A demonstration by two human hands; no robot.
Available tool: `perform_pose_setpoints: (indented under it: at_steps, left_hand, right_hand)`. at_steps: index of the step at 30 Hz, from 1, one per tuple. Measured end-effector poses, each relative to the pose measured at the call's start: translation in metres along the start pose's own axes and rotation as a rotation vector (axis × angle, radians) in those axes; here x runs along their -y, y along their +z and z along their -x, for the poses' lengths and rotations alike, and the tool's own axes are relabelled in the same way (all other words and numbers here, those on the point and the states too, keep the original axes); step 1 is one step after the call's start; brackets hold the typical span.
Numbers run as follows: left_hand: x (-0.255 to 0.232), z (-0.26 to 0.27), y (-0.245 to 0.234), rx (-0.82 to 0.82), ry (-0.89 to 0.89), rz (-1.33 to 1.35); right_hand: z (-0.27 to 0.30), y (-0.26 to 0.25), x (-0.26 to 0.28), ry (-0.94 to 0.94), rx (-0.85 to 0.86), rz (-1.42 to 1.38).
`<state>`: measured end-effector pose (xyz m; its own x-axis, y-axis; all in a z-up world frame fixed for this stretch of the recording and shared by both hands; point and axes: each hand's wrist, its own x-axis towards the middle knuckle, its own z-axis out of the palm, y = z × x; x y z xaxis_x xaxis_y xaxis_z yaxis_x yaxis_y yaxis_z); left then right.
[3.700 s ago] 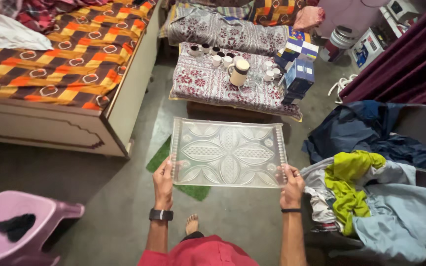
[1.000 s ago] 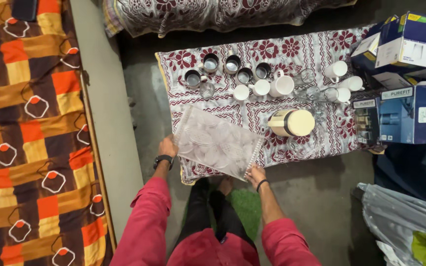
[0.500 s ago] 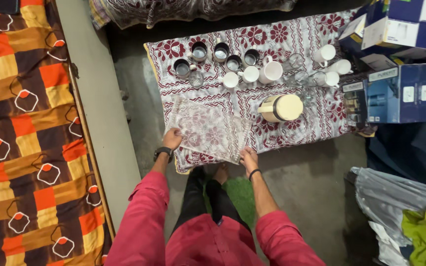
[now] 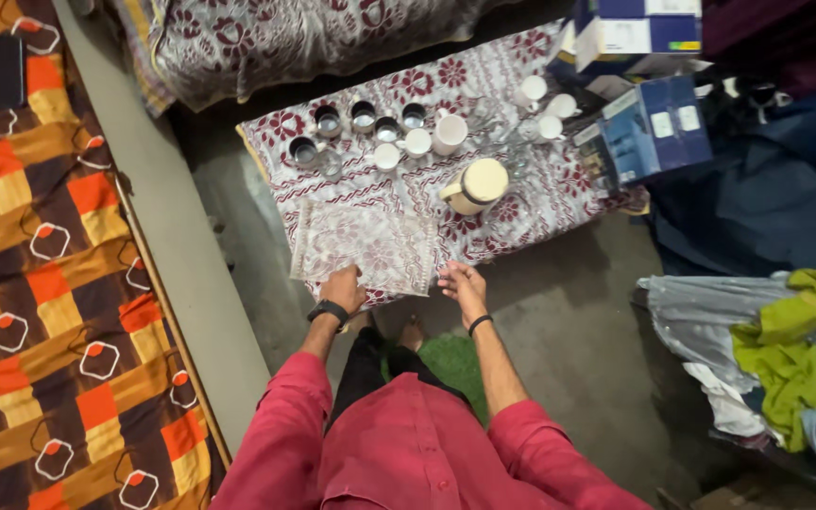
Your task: The person arranges a plastic tray and several metal and white cups on a patterned cloth laid on the floor. They then open a box containing white cups, pick up a glass, and walk to the kitchen to place the glass on a dish rack.
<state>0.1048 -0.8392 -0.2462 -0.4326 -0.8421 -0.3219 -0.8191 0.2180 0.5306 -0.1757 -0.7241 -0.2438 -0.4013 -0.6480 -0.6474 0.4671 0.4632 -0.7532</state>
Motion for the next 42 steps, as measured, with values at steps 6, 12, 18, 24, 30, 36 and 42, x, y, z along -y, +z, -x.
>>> perform_pose_setpoints:
  at_steps: [6,12,18,24,30,36,42]
  left_hand:
    - [-0.021,0.008,-0.007,-0.024,0.066,0.16]
    - [-0.045,-0.004,0.006,-0.038,0.092,0.356]
    - [-0.089,-0.016,0.0,-0.091,0.144,0.487]
    - [-0.124,-0.03,0.001,0.004,0.183,0.54]
    - [-0.144,-0.056,0.009,0.074,0.221,0.552]
    - [-0.165,-0.089,0.01,0.028,0.272,0.557]
    - [-0.163,-0.108,-0.003,0.106,0.21,0.606]
  right_hand:
    - [0.029,-0.02,0.011,-0.039,-0.047,-0.07]
    - [0.044,-0.055,0.021,-0.095,-0.121,-0.227]
    - [0.053,-0.078,0.044,-0.137,-0.15,-0.44]
    - [0.062,-0.098,0.069,-0.229,-0.158,-0.541]
    - [0.071,-0.115,0.074,-0.247,-0.251,-0.579]
    - [0.063,-0.13,0.087,-0.234,-0.366,-0.565]
    - [0.047,-0.114,0.107,-0.245,-0.357,-0.528]
